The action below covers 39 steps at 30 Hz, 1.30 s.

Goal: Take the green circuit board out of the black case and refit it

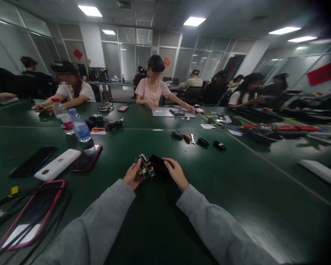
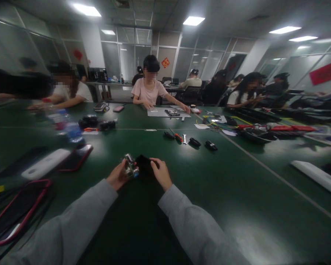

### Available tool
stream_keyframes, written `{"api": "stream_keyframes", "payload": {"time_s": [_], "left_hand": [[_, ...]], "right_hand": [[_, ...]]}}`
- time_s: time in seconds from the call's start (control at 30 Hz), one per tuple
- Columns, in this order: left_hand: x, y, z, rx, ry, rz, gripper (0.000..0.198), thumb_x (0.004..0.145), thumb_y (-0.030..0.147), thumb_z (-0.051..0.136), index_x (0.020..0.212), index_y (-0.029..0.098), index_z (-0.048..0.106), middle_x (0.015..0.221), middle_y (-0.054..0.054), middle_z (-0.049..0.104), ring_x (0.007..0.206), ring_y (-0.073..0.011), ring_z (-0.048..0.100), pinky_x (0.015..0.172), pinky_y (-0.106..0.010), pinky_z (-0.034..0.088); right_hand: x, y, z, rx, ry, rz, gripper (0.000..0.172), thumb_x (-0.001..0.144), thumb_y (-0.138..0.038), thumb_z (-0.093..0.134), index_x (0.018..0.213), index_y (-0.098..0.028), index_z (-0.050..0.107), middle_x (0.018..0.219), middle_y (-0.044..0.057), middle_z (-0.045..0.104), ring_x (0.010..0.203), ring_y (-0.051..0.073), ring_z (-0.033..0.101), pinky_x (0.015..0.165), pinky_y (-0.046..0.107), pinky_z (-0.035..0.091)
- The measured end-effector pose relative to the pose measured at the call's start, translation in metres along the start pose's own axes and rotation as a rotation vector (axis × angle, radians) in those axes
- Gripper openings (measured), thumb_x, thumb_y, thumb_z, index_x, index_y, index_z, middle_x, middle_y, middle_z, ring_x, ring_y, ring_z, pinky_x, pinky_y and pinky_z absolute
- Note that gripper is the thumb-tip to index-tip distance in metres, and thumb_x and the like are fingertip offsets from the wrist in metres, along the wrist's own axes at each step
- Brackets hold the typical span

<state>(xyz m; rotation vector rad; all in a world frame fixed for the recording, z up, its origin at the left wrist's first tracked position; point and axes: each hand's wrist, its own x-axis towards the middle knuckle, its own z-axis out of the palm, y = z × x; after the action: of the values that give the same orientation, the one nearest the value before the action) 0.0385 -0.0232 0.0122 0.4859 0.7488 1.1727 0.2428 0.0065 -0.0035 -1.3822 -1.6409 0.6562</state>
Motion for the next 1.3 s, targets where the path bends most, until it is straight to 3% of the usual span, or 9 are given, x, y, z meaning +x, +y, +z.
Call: {"api": "stream_keyframes", "payload": {"time_s": [0.1,0.23,0.43,0.57,0.73,0.9,1.3], "left_hand": [[0.000,-0.001,-0.001,0.005,-0.007,0.006,0.041,0.073,0.039,0.063,0.106,0.018,0.052,0.101,-0.010,0.064,0.090,-0.0243,0.064,0.075,-0.038,0.053],[0.001,-0.002,-0.002,0.001,-0.002,0.008,0.040,0.072,0.039,0.064,0.105,0.019,0.052,0.102,-0.009,0.064,0.090,-0.0239,0.064,0.074,-0.037,0.053],[0.001,-0.005,-0.002,0.005,-0.027,0.051,0.039,0.072,0.037,0.065,0.104,0.018,0.053,0.097,-0.009,0.065,0.077,-0.0199,0.065,0.062,-0.029,0.052],[0.004,-0.010,-0.003,-0.013,-0.031,0.071,0.039,0.071,0.036,0.067,0.103,0.019,0.054,0.093,-0.007,0.065,0.073,-0.0174,0.065,0.063,-0.028,0.050],[0.003,-0.013,-0.002,-0.015,-0.004,0.045,0.039,0.069,0.034,0.068,0.102,0.020,0.055,0.085,-0.003,0.064,0.066,-0.0137,0.063,0.062,-0.026,0.049],[0.002,-0.011,-0.002,-0.016,-0.018,0.041,0.041,0.069,0.036,0.068,0.104,0.019,0.054,0.084,-0.003,0.064,0.063,-0.0132,0.062,0.060,-0.027,0.048],[-0.002,-0.011,0.002,-0.047,-0.093,0.052,0.045,0.069,0.031,0.069,0.109,0.019,0.053,0.096,-0.008,0.065,0.084,-0.0217,0.064,0.078,-0.035,0.047]], "right_hand": [[-0.004,-0.012,-0.005,-0.048,0.139,-0.082,0.034,0.085,-0.038,0.042,0.109,-0.020,0.057,0.106,0.007,0.057,0.105,0.021,0.046,0.091,0.041,0.037],[-0.022,-0.044,-0.007,-0.190,0.293,-0.365,0.032,0.086,-0.030,0.045,0.116,-0.021,0.050,0.114,0.008,0.051,0.109,0.020,0.042,0.095,0.044,0.034],[-0.050,-0.078,0.015,-0.365,0.004,-0.610,0.055,0.080,-0.037,0.055,0.131,-0.026,0.037,0.133,0.009,0.034,0.122,0.026,0.033,0.098,0.047,0.035],[-0.052,-0.077,0.029,-0.358,-0.089,-0.574,0.059,0.084,-0.028,0.049,0.138,-0.026,0.026,0.133,0.011,0.034,0.120,0.026,0.037,0.094,0.045,0.040],[-0.050,-0.070,0.030,-0.302,-0.075,-0.546,0.053,0.085,-0.025,0.045,0.136,-0.025,0.029,0.127,0.011,0.040,0.116,0.025,0.042,0.093,0.046,0.042],[-0.051,-0.072,0.029,-0.265,-0.076,-0.540,0.059,0.083,-0.027,0.050,0.136,-0.023,0.026,0.127,0.011,0.039,0.116,0.025,0.041,0.095,0.046,0.041],[-0.053,-0.074,0.029,-0.192,0.034,-0.534,0.068,0.080,-0.026,0.054,0.138,-0.024,0.018,0.137,0.012,0.027,0.128,0.026,0.028,0.103,0.049,0.033]]}}
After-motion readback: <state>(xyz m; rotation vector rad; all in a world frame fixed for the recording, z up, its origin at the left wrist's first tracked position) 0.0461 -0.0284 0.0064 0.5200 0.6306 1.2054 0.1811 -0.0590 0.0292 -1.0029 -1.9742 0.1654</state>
